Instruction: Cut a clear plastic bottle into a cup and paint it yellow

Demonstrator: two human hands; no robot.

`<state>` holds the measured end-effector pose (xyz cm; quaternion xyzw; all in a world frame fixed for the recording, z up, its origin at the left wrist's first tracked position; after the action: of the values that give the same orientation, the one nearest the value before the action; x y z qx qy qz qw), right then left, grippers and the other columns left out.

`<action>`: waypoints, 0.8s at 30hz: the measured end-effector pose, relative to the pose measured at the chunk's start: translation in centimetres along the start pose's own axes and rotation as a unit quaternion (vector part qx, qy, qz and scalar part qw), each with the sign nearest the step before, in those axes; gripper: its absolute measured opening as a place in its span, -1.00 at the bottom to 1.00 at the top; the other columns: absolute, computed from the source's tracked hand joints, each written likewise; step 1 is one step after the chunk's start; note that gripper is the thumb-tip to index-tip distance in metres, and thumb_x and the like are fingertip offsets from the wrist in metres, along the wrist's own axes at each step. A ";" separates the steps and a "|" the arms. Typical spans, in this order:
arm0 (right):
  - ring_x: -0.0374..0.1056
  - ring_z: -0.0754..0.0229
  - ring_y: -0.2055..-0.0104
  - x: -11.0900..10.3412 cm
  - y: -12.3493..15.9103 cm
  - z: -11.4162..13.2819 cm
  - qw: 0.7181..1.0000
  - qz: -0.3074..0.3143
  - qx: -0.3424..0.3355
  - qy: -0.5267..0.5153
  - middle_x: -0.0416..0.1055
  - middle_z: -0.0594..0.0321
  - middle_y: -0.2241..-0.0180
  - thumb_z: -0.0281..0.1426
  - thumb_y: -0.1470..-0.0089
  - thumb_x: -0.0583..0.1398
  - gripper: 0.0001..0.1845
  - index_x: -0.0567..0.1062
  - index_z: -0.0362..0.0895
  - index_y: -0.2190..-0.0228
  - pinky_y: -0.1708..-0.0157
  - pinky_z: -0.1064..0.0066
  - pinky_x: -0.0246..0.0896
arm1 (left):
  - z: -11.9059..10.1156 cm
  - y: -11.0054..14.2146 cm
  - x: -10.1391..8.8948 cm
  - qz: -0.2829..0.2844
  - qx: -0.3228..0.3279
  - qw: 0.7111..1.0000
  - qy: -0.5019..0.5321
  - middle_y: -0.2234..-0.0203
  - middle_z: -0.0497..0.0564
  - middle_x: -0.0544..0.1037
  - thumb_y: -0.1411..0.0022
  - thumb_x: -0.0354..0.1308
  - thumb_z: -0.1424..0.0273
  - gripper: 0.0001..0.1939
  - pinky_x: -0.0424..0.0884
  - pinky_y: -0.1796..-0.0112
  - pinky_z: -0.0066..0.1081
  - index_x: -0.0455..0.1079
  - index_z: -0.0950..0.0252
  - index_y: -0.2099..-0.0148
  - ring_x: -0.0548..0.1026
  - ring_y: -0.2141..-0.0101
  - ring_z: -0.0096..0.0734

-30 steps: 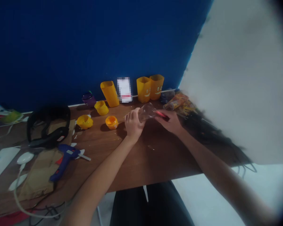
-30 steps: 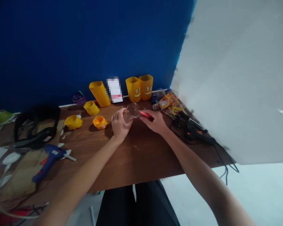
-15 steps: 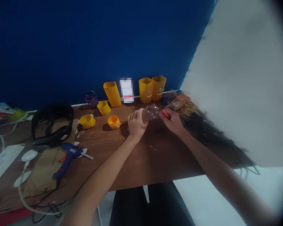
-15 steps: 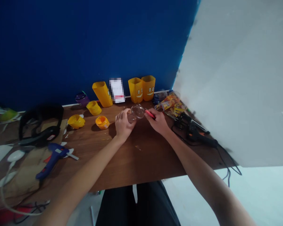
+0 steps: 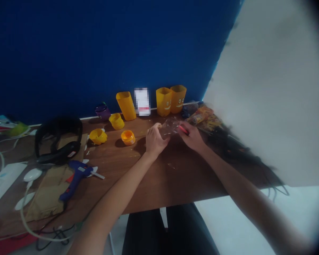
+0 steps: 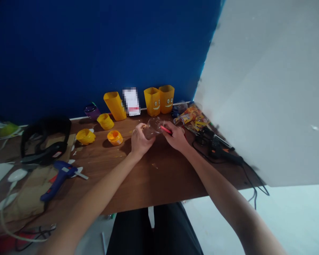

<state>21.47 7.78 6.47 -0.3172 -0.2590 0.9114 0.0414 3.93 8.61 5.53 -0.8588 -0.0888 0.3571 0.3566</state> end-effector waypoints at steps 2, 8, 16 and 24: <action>0.41 0.20 0.37 -0.3 0.0 -0.2 0.999 -0.014 0.021 -0.020 0.51 0.27 0.40 -0.16 -0.21 0.12 -0.49 0.36 -0.08 -0.14 0.16 0.32 0.28 | 0.6 0.0 -0.3 -0.022 -0.023 0.999 0.013 0.13 0.14 0.48 0.05 0.37 0.29 -0.34 0.40 0.06 -0.11 0.18 0.28 -0.07 0.50 0.10 -0.08; 0.37 0.24 0.41 -0.4 -0.4 -0.7 0.999 -0.005 0.043 -0.029 0.47 0.26 0.49 -0.13 -0.24 0.05 -0.60 0.55 -0.13 0.27 0.24 0.38 0.25 | 0.3 0.0 -2.2 -0.108 0.002 0.992 0.063 0.02 0.17 0.36 -0.04 0.34 0.29 -0.35 0.34 -0.05 -0.10 0.14 0.26 -0.12 0.39 -0.03 -0.12; 0.37 0.26 0.43 0.5 -0.1 -0.4 0.999 0.029 0.021 0.027 0.48 0.28 0.45 -0.21 -0.20 0.11 -0.66 0.55 -0.10 0.11 0.30 0.41 0.22 | 1.4 -0.2 -2.4 -0.094 -0.049 0.984 0.143 0.01 0.18 0.39 -0.20 0.20 0.20 -0.33 0.29 -0.10 -0.06 0.06 0.24 -0.27 0.38 -0.05 -0.10; 0.26 0.32 0.45 2.4 0.7 2.3 0.992 0.107 -0.062 -0.038 0.44 0.33 0.42 -0.23 -0.22 0.12 -0.42 0.30 -0.02 -0.24 0.36 0.47 0.22 | 0.8 -0.2 0.1 0.014 -0.012 0.947 0.322 -0.04 0.20 0.45 -0.29 0.06 0.20 -0.46 0.38 -0.07 -0.09 -0.05 0.21 -0.21 0.51 0.03 -0.22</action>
<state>18.25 6.71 6.27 -0.3100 -0.2811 0.9041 -0.0861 3.51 9.19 5.23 -0.9333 0.0380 0.0657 0.3510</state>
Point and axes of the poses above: each hand's wrist, its own y-axis away from the middle knuckle, its own x-axis out of the palm, z = x × y, the point moved 10 cm from there along -y, towards the middle knuckle
